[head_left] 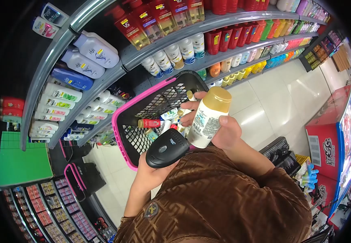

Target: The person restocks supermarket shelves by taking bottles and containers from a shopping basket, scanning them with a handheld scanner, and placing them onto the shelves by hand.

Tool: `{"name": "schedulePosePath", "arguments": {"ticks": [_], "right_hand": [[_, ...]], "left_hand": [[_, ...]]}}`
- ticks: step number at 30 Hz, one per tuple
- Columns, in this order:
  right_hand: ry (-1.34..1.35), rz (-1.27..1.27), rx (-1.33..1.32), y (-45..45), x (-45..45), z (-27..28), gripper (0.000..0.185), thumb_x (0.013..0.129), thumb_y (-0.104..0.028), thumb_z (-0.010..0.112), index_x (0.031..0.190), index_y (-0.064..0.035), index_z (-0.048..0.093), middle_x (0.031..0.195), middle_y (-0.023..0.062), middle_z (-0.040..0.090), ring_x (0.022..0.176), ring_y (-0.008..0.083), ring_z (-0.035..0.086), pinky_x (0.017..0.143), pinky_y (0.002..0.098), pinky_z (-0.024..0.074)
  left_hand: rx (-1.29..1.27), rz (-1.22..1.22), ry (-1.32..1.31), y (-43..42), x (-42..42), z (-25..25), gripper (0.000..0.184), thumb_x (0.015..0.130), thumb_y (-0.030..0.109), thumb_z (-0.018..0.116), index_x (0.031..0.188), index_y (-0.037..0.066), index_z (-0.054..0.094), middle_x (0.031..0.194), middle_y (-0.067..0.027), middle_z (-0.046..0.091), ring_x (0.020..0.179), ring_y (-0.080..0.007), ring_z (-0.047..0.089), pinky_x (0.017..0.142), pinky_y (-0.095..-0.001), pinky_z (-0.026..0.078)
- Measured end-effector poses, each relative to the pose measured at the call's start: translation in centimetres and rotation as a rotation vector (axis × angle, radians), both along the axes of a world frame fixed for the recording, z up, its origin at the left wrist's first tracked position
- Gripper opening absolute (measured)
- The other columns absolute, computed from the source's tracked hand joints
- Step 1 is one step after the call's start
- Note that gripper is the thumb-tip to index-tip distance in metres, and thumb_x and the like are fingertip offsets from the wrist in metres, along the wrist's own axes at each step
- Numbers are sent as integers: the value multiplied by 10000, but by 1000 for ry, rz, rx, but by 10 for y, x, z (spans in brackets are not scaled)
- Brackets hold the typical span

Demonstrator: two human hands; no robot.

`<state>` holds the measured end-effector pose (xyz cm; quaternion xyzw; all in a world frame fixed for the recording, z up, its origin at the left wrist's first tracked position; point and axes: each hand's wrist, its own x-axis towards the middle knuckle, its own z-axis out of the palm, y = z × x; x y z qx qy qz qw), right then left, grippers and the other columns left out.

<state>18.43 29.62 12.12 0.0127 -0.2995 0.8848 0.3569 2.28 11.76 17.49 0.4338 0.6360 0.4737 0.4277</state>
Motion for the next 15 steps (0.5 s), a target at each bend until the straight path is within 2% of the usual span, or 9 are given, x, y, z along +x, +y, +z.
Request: {"name": "schedulePosePath", "arguments": {"ticks": [3, 5, 10, 15], "right_hand": [[4, -13, 6, 1, 4, 2, 851, 838, -436, 668, 1488, -7, 324, 1409, 301, 490, 1152, 361, 641, 995, 471, 506], [-44, -38, 16, 5, 9, 1, 875, 825, -448, 614, 1511, -6, 300, 1406, 314, 499, 1131, 416, 641, 991, 532, 505], [-20, -9, 12, 23, 20, -2, 868, 831, -445, 605, 1513, -5, 296, 1397, 317, 506, 1122, 422, 643, 984, 535, 508], [-34, 71, -22, 46, 22, -3, 860, 834, -470, 582, 1511, -14, 311, 1385, 311, 522, 1103, 432, 647, 970, 545, 511]], "left_hand": [[-1, 10, -12, 3, 6, 6, 291, 853, -3, 771, 1130, -17, 684, 1034, -65, 736, 914, -104, 662, 828, -275, 527], [-7, 12, -19, 9, 11, 9, 285, 854, -1, 771, 1127, -16, 687, 1039, -67, 737, 919, -106, 664, 830, -276, 527], [39, -34, 96, 23, 24, 9, 288, 855, 5, 775, 1129, -9, 690, 1039, -67, 739, 920, -116, 671, 834, -281, 529], [55, 172, 14, 32, 44, -6, 286, 842, 12, 787, 1109, -12, 689, 1000, -59, 736, 874, -114, 661, 806, -284, 531]]}}
